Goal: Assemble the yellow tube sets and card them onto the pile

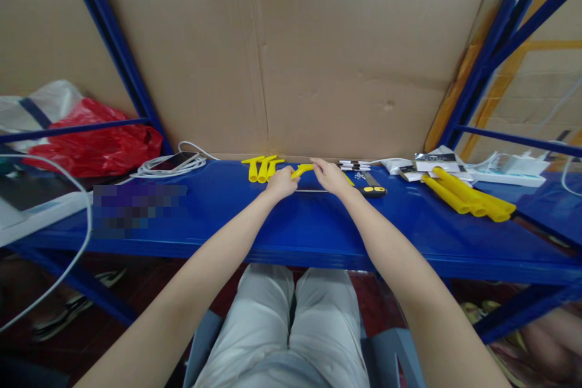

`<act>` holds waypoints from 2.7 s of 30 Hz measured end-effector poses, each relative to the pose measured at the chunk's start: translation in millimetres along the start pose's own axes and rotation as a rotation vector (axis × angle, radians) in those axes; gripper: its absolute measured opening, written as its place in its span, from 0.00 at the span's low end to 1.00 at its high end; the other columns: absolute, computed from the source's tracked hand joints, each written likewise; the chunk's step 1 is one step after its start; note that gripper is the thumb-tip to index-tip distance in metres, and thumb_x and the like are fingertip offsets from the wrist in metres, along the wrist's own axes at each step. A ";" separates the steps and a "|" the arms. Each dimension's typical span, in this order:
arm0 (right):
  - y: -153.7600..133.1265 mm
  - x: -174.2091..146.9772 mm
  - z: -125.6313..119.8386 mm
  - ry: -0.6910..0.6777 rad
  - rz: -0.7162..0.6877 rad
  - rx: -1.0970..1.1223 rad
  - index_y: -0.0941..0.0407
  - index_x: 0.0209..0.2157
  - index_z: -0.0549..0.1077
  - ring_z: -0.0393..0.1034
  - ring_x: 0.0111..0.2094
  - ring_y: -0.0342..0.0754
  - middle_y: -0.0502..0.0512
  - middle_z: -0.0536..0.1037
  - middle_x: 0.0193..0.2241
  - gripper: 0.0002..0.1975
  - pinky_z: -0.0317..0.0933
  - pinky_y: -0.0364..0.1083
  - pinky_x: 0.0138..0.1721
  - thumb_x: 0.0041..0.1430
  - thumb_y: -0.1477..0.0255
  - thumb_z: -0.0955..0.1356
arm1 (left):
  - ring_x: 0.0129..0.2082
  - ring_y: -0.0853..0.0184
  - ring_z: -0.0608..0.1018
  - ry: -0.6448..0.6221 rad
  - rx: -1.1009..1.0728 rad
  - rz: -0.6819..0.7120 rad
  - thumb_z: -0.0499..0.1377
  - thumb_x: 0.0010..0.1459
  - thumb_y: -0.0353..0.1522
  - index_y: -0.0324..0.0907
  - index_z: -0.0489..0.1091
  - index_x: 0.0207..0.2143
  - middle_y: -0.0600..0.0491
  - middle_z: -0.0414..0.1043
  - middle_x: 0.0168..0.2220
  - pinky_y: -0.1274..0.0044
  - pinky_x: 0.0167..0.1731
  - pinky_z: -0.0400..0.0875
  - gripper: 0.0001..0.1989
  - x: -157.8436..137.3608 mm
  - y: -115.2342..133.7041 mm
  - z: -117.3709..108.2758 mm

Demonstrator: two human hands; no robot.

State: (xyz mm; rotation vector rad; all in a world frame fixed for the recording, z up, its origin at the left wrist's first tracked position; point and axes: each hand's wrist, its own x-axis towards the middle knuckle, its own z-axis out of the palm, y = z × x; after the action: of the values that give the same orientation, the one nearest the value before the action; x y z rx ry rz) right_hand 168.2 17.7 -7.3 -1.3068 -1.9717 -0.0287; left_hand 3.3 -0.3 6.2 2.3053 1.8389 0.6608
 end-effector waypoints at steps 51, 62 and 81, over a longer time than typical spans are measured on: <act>38.0 -7.5 -69.0 -0.616 0.393 -0.321 0.56 0.25 0.78 0.73 0.34 0.48 0.54 0.79 0.31 0.07 0.63 0.41 0.34 0.52 0.70 0.68 | 0.51 0.58 0.73 -0.033 0.011 0.055 0.60 0.55 0.38 0.43 0.71 0.46 0.46 0.73 0.49 0.72 0.47 0.68 0.16 5.1 -9.0 11.4; 45.4 -9.8 -76.7 -0.635 0.441 -0.320 0.54 0.23 0.78 0.73 0.36 0.50 0.52 0.79 0.30 0.04 0.64 0.44 0.36 0.46 0.74 0.69 | 0.51 0.58 0.74 -0.046 0.023 0.072 0.60 0.55 0.38 0.42 0.71 0.46 0.46 0.73 0.49 0.73 0.46 0.68 0.17 3.9 -8.4 10.0; 60.8 -21.8 -101.6 -0.544 0.617 -0.355 0.54 0.24 0.78 0.73 0.39 0.53 0.54 0.80 0.33 0.05 0.66 0.46 0.40 0.46 0.75 0.68 | 0.50 0.59 0.74 -0.049 -0.012 0.108 0.61 0.55 0.37 0.43 0.72 0.45 0.46 0.73 0.49 0.73 0.47 0.68 0.16 1.8 -6.7 9.1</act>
State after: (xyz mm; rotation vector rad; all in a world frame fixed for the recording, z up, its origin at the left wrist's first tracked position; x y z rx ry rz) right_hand 279.0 -11.4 29.8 -2.3058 -1.9463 0.3192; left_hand 1.3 4.8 -3.9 2.4048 1.6945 0.6214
